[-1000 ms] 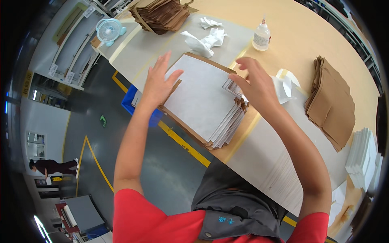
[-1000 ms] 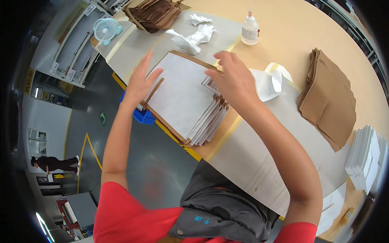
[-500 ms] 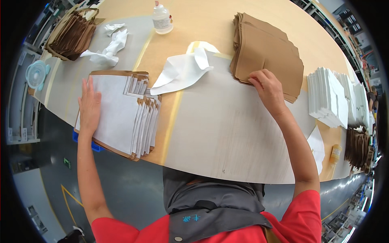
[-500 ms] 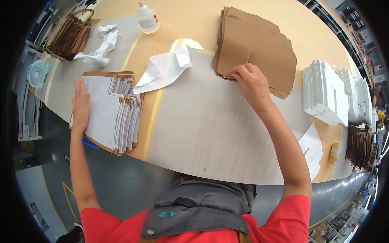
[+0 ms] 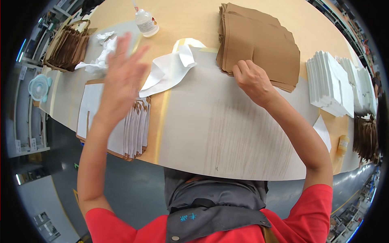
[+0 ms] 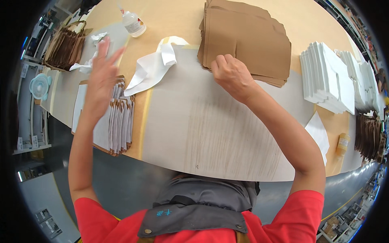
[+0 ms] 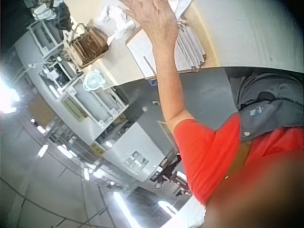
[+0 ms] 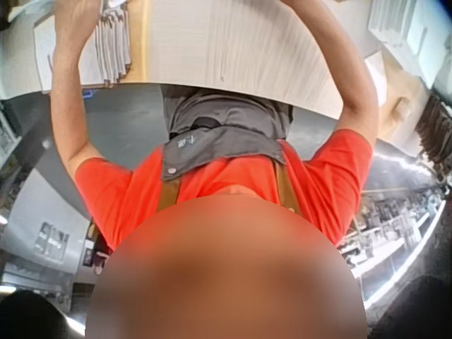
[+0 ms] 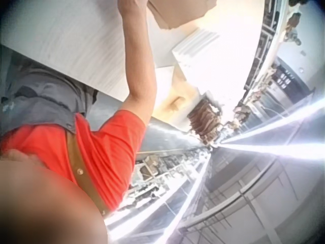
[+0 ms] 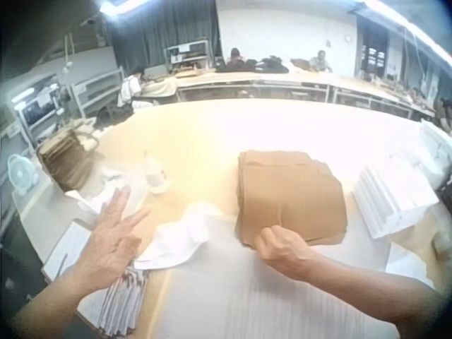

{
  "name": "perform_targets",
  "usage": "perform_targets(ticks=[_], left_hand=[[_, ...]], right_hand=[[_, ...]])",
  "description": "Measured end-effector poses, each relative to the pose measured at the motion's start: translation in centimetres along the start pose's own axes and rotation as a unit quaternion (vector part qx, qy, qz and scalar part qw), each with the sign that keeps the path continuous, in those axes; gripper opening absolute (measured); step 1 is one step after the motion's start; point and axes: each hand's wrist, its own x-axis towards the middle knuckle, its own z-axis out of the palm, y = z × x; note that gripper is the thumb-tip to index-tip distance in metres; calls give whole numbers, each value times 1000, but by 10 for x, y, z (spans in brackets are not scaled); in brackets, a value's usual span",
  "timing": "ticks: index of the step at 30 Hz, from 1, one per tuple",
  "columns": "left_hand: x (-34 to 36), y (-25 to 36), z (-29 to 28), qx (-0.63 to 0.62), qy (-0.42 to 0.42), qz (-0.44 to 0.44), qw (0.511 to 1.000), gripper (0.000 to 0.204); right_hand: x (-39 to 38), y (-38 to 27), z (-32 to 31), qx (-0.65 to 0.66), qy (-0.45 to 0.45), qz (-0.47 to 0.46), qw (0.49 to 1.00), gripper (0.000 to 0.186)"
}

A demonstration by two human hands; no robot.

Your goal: Applying glue to a leather piece and adhering a fabric or paper lining to it.

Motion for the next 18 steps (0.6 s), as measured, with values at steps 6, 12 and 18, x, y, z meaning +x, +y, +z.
perform_targets(ticks=[6,12,18], left_hand=[[58,61,77,-210,-83,-22,974,29],[88,74,141,-430,-174,-213,860,31],[100,88,143,-425,-188,-339,818,43]], right_hand=[[-1,10,11,24,21,1,999,20],[-3,19,14,296,92,156,938,8],[-26,25,-11,322,115,183,922,8]])
